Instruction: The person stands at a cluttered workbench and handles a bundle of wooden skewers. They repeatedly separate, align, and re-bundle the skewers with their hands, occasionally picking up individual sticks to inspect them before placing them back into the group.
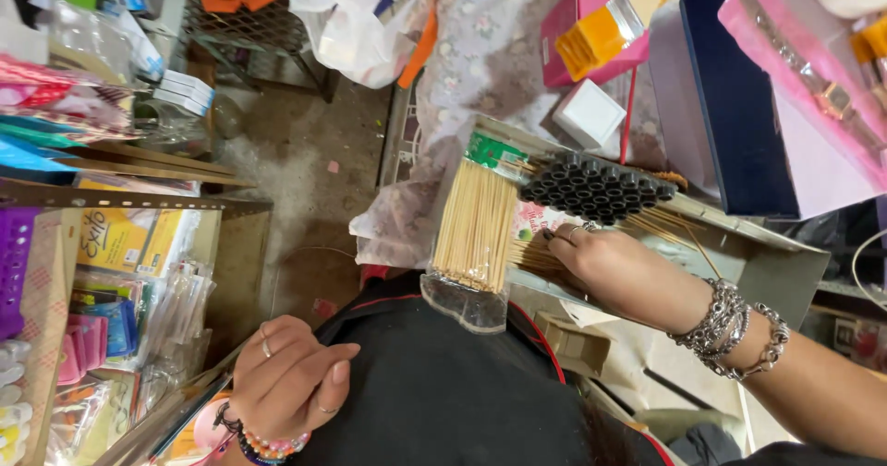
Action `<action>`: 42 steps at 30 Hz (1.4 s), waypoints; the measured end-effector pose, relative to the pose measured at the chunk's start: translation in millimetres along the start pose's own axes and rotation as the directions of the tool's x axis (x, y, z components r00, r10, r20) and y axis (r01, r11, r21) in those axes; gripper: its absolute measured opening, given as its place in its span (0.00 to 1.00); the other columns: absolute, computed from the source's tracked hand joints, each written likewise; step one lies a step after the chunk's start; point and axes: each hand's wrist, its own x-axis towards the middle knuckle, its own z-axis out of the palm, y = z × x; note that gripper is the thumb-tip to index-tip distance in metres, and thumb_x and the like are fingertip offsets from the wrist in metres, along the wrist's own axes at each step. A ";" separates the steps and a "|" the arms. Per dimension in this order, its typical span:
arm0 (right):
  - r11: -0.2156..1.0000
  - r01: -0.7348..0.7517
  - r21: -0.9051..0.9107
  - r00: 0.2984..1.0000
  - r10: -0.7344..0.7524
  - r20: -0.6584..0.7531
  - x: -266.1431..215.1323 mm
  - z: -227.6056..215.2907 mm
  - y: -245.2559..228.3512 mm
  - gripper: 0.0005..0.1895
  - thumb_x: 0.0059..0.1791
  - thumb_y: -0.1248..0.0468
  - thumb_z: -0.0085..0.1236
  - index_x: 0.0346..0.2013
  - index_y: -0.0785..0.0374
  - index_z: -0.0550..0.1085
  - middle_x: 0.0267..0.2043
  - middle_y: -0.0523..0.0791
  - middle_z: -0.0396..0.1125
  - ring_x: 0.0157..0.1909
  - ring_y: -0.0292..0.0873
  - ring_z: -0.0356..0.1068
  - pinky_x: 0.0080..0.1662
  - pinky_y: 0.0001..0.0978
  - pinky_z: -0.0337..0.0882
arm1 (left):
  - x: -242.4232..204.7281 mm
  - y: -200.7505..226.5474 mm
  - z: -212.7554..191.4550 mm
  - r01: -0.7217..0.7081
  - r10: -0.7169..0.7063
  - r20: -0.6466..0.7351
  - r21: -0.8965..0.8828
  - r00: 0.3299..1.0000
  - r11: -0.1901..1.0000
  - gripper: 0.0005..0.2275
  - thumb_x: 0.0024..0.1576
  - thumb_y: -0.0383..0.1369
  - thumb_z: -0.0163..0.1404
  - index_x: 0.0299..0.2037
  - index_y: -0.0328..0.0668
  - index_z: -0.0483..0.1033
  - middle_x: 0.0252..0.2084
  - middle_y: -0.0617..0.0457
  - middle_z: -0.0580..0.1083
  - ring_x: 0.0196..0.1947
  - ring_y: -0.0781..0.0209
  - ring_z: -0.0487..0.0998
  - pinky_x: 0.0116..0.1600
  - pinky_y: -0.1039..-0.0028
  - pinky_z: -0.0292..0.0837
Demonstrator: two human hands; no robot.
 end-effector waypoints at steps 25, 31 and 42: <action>0.906 -0.420 0.060 0.907 0.420 0.009 9.8 25.5 -0.8 0.06 0.47 0.65 0.58 0.31 0.62 0.70 0.31 0.50 0.72 0.33 0.54 0.73 0.38 0.46 0.71 | -15.4 -1.3 -21.4 0.111 -0.107 -0.067 0.045 0.992 0.993 0.14 0.62 0.32 0.45 0.25 0.36 0.77 0.19 0.54 0.69 0.17 0.57 0.64 0.26 0.70 0.62; 0.871 -0.470 0.143 0.878 0.478 -0.028 -3.6 19.5 -3.9 0.08 0.45 0.74 0.48 0.36 0.62 0.72 0.32 0.48 0.73 0.34 0.52 0.75 0.39 0.46 0.73 | -6.0 -3.8 -15.7 0.058 -0.058 -0.025 0.004 0.998 0.998 0.15 0.63 0.32 0.44 0.25 0.36 0.76 0.20 0.54 0.71 0.16 0.59 0.64 0.26 0.71 0.62; 0.845 -0.535 -0.015 0.835 0.526 -0.162 -60.1 3.2 -9.6 0.10 0.47 0.77 0.47 0.31 0.60 0.73 0.28 0.45 0.69 0.30 0.49 0.70 0.37 0.45 0.70 | 18.6 -4.5 -3.5 -0.108 0.109 0.073 -0.017 0.991 0.994 0.14 0.64 0.32 0.42 0.26 0.38 0.75 0.24 0.56 0.75 0.17 0.62 0.66 0.27 0.71 0.62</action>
